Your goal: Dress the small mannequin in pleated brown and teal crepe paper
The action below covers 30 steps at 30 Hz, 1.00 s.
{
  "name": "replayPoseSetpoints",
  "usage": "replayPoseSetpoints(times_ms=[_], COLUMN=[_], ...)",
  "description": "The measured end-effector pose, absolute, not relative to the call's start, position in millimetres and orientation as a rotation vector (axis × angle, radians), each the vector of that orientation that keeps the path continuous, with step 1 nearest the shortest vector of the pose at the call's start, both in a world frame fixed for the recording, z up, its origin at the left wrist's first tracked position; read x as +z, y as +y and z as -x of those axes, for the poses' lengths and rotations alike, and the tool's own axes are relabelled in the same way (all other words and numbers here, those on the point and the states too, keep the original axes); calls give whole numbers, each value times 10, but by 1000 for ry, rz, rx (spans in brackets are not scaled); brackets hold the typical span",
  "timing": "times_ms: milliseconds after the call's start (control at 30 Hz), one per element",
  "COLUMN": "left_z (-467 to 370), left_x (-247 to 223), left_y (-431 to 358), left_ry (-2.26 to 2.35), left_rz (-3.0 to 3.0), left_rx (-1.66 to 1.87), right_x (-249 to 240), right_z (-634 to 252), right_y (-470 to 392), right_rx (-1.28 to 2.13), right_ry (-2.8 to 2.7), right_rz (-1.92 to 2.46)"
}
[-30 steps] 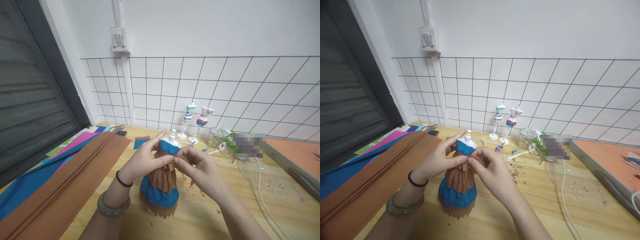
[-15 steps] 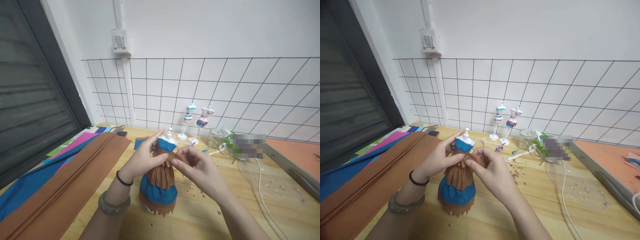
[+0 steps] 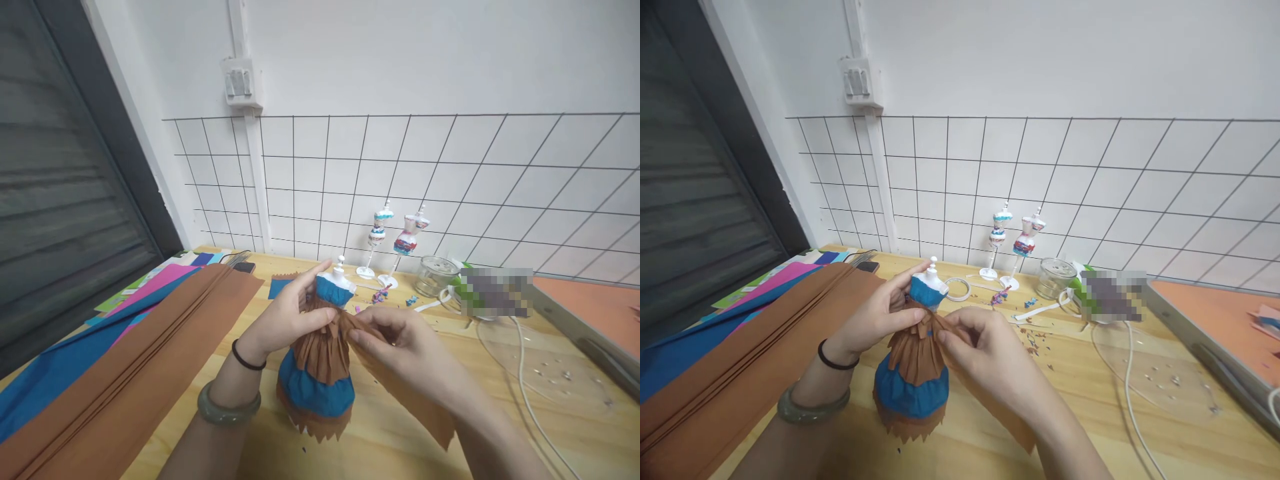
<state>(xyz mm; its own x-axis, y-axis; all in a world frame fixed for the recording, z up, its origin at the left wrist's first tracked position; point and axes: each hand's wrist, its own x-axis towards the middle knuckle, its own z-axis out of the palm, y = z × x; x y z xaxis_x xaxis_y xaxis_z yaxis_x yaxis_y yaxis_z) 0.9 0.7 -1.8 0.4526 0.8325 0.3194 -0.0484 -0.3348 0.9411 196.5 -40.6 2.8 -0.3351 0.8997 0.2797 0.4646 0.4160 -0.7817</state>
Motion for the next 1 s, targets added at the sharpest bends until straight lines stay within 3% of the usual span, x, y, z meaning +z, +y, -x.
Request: replayPoseSetpoints(times_ms=[100, 267, 433, 1000], left_z=[-23, -97, -184, -216], left_x=[-15, 23, 73, 44], left_y=[7, 3, -25, -16], left_ry=[700, 747, 721, 746], left_rz=[-1591, -1375, -1326, -1334], left_rx=[1075, 1151, 1147, 1164], right_x=[17, -15, -14, -88], right_z=[-1997, -1956, -1887, -1863], right_y=[-381, -368, -388, -361], right_rx=[631, 39, -315, -608], right_ry=[-2032, -2023, -2071, -2072], right_rz=[1222, 1036, 903, 790])
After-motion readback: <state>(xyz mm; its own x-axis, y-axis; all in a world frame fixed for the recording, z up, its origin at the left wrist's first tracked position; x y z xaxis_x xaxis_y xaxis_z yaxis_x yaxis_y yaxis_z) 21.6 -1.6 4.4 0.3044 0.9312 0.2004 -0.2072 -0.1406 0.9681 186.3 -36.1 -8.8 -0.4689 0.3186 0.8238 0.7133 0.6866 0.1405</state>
